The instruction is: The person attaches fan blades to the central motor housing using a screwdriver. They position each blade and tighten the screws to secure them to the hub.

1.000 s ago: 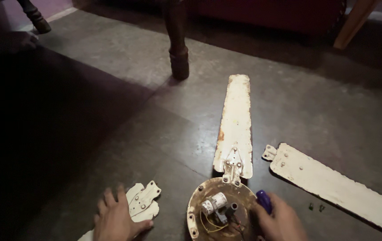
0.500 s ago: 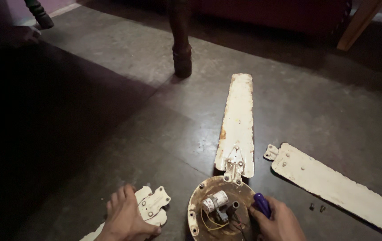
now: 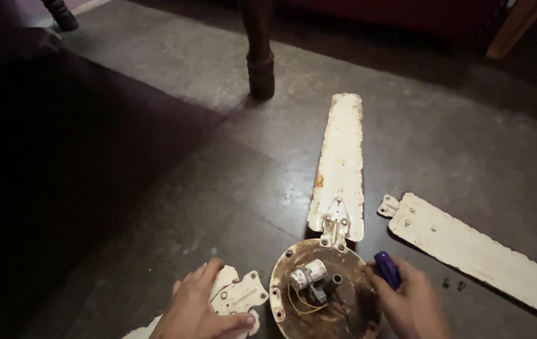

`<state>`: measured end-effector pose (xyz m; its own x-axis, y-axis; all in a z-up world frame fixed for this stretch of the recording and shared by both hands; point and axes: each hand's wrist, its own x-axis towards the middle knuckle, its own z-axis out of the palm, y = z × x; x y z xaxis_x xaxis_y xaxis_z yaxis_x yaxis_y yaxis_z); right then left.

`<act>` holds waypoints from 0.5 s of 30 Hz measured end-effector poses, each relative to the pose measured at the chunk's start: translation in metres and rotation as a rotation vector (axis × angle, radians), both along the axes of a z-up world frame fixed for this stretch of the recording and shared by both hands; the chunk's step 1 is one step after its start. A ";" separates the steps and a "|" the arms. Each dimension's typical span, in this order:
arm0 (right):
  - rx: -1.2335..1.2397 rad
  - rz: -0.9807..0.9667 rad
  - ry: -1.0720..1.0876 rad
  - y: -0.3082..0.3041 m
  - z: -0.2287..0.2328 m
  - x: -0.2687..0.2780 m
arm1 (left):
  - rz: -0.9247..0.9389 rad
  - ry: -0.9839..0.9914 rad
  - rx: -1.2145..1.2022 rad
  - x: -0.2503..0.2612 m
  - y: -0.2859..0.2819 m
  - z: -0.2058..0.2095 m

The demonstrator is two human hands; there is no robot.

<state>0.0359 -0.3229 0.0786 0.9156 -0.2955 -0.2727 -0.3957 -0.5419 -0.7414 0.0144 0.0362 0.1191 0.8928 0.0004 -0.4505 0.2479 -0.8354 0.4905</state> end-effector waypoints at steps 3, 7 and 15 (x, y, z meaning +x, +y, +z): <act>-0.039 -0.034 0.097 0.004 0.012 -0.001 | 0.031 0.126 -0.022 0.000 -0.005 0.015; 0.010 -0.014 0.001 0.012 0.017 -0.005 | -0.083 0.244 -0.055 -0.003 -0.022 0.026; 0.114 -0.009 -0.157 0.017 0.024 -0.010 | -0.158 0.247 -0.078 0.003 -0.028 0.020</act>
<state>0.0258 -0.3055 0.1029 0.9471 -0.2789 -0.1586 -0.2744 -0.4480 -0.8509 0.0172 0.0079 0.1394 0.7424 -0.1726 -0.6473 0.2377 -0.8356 0.4953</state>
